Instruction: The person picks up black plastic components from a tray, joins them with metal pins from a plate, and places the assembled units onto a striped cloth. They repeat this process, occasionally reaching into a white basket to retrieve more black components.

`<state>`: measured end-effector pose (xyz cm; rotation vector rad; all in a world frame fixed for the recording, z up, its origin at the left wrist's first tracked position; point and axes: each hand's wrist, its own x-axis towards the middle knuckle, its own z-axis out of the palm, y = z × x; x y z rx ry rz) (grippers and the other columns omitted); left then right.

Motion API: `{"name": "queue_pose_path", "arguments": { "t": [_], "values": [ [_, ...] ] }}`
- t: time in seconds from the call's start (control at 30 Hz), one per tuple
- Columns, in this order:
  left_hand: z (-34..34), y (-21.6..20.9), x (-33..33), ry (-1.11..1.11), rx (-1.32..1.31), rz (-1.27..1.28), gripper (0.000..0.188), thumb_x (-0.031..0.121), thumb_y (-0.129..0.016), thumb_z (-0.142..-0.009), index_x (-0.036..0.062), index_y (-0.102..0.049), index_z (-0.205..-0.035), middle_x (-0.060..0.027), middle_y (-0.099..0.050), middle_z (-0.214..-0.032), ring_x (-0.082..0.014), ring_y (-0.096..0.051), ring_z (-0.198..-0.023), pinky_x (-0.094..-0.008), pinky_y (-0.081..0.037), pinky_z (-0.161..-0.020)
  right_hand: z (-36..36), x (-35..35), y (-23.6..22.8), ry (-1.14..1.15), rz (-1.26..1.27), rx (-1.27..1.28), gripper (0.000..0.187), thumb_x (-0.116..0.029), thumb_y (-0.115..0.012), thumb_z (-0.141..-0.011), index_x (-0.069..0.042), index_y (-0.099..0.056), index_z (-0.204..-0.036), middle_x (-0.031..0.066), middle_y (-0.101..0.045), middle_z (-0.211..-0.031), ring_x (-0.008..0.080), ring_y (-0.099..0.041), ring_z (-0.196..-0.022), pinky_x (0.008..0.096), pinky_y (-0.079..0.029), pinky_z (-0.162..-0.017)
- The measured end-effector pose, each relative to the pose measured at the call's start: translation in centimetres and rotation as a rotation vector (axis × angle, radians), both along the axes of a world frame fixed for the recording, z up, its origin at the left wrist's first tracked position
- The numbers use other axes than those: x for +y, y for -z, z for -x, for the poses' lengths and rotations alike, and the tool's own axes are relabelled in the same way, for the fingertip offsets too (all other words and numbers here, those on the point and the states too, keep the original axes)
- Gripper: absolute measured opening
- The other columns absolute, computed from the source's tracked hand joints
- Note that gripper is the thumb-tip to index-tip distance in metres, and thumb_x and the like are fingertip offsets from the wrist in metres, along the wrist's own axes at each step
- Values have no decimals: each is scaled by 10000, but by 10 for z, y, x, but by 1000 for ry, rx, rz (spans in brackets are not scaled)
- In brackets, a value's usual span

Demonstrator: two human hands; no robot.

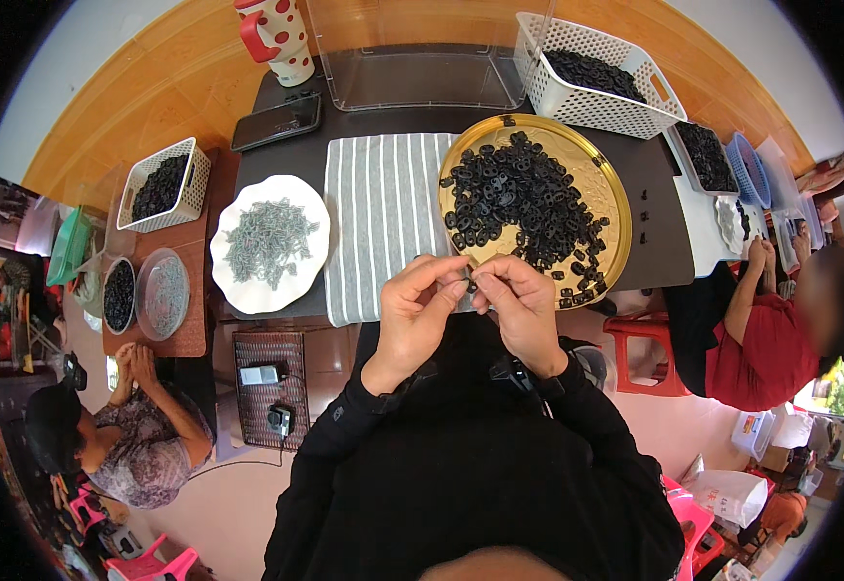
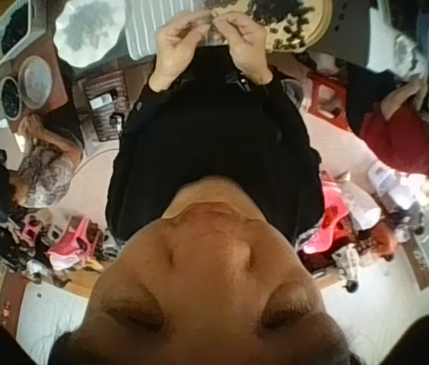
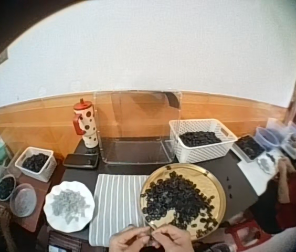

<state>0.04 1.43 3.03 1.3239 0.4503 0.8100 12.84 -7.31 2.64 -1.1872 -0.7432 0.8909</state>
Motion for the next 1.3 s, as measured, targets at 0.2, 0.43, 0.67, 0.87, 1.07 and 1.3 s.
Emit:
{"name": "queue_pose_path", "arguments": {
  "t": [0.2,0.43,0.67,0.87,1.07,1.3],
  "values": [
    [-1,1,-1,-13,-6,2,290,-107,-591,-864,0,-662,-1124,-20,-562,-875,-58,-514,-749,-194,-418,-660,0,0,-5,-8,2,-152,74,-32,-558,-949,15,-616,-947,17,-602,-804,56,-553,-663,187,-450,-592],
    [1,2,-6,-119,-7,-125,261,-96,-605,-855,-11,-664,-1095,-27,-568,-849,-60,-506,-733,-196,-406,-642,-3,-1,-5,-111,66,-179,80,-25,-553,-944,10,-617,-975,30,-606,-818,66,-574,-668,203,-475,-582],
    [9,5,-3,-141,-20,134,155,-73,-624,-870,-30,-664,-1014,-13,-576,-825,-48,-509,-696,-192,-416,-610,-5,-1,-6,-52,82,-119,165,-44,-559,-947,29,-638,-1072,66,-661,-883,78,-587,-686,211,-489,-616],
    [15,18,-2,-222,-46,51,132,-66,-635,-873,-44,-660,-1001,-34,-602,-874,-50,-532,-710,-195,-440,-614,20,8,7,-61,53,-154,85,-33,-577,-940,18,-632,-980,20,-616,-829,63,-582,-693,199,-478,-618],
    [20,18,-7,-279,-71,-35,215,-51,-649,-864,-34,-675,-1077,-63,-621,-955,-95,-590,-779,-213,-492,-680,33,20,6,32,-62,-341,86,16,-555,-931,44,-620,-981,24,-591,-819,73,-568,-666,199,-469,-606],
    [38,31,14,-268,-71,98,124,-18,-632,-893,-44,-688,-1001,-63,-636,-874,-81,-571,-694,-205,-458,-598,26,30,-4,-20,-21,-770,104,68,-582,-845,39,-613,-940,104,-568,-806,208,-585,-673,285,-459,-595]
  ]
}}
